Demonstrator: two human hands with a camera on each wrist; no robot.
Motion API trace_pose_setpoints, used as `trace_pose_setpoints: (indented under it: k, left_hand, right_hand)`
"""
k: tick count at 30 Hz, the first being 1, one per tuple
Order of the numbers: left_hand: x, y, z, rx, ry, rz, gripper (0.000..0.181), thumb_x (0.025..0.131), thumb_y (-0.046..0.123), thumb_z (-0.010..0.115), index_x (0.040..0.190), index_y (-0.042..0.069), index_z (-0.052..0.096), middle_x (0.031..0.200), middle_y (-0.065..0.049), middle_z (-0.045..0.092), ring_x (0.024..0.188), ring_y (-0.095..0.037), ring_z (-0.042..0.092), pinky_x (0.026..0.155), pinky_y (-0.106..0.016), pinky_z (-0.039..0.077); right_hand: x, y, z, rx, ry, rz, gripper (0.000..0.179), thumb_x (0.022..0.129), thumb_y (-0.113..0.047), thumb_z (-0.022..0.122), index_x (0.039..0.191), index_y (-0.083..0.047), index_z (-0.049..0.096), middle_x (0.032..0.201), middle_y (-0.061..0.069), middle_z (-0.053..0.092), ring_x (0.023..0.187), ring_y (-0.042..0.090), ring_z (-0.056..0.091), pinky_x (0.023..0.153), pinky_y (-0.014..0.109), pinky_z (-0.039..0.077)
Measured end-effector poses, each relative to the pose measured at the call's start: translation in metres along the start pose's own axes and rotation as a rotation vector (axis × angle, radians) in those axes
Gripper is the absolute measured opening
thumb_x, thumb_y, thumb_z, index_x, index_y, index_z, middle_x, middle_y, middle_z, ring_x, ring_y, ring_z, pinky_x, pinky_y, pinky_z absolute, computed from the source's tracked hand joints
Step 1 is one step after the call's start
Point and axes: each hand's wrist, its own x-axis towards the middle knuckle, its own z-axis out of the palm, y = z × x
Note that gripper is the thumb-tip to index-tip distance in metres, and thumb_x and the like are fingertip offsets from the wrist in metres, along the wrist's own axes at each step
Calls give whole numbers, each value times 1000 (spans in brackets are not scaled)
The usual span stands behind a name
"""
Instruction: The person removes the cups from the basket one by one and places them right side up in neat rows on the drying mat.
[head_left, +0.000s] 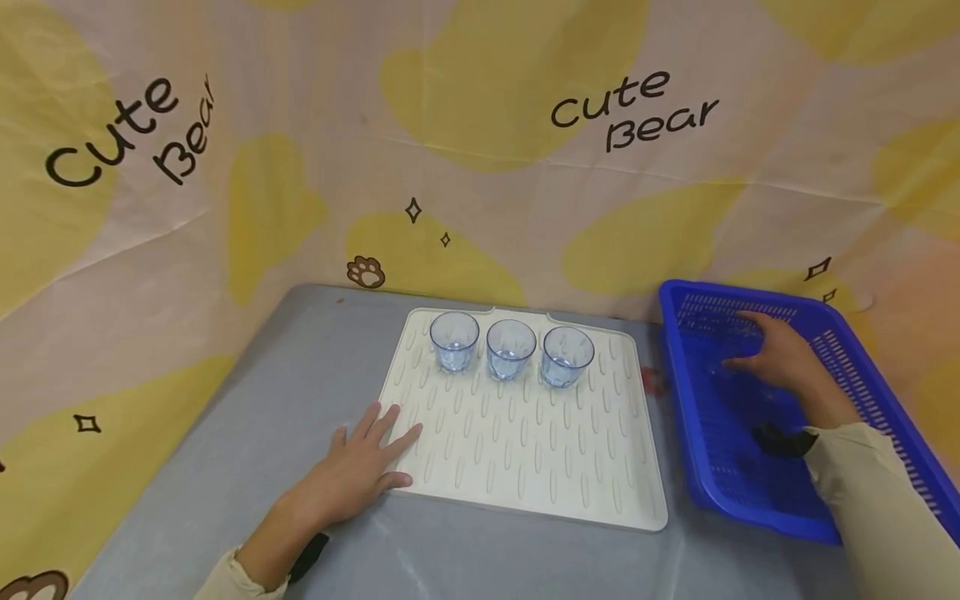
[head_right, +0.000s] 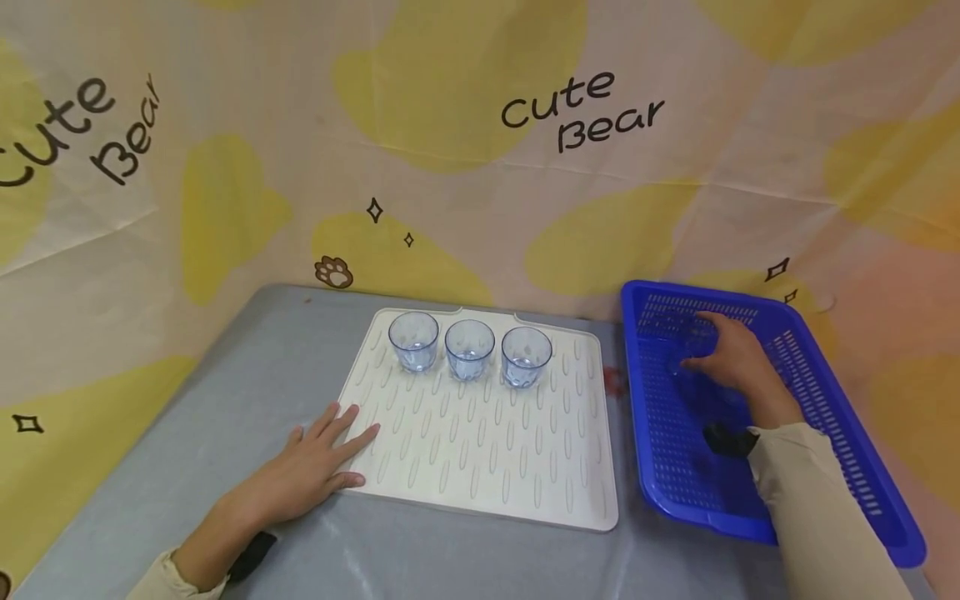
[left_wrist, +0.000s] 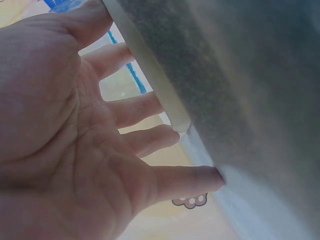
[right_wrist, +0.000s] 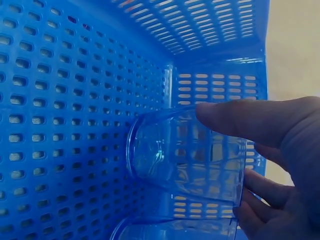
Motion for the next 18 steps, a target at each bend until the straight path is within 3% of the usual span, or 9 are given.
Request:
trace_pose_setpoints:
  k: [11,18]
  left_hand:
    - [1,2,-3,4,-9,-7,65,95,42,62,153,22,41,162,-21,27,152,-47,14,104,-80,21]
    - [1,2,-2,8,-16,-10,66,94,42,62,153,23,41,163,-21,27,152,-47,14,104,-80,21]
  right_hand:
    - [3,-2,3,40,-58,-79,91,79,-21,83,146,13,31,140,45,39,126,61,40,100,69,33]
    - [1,0,7,77,-92,-61,96,80,-19,81,145,20,23,141,46,35,126,62,38,101,69,32]
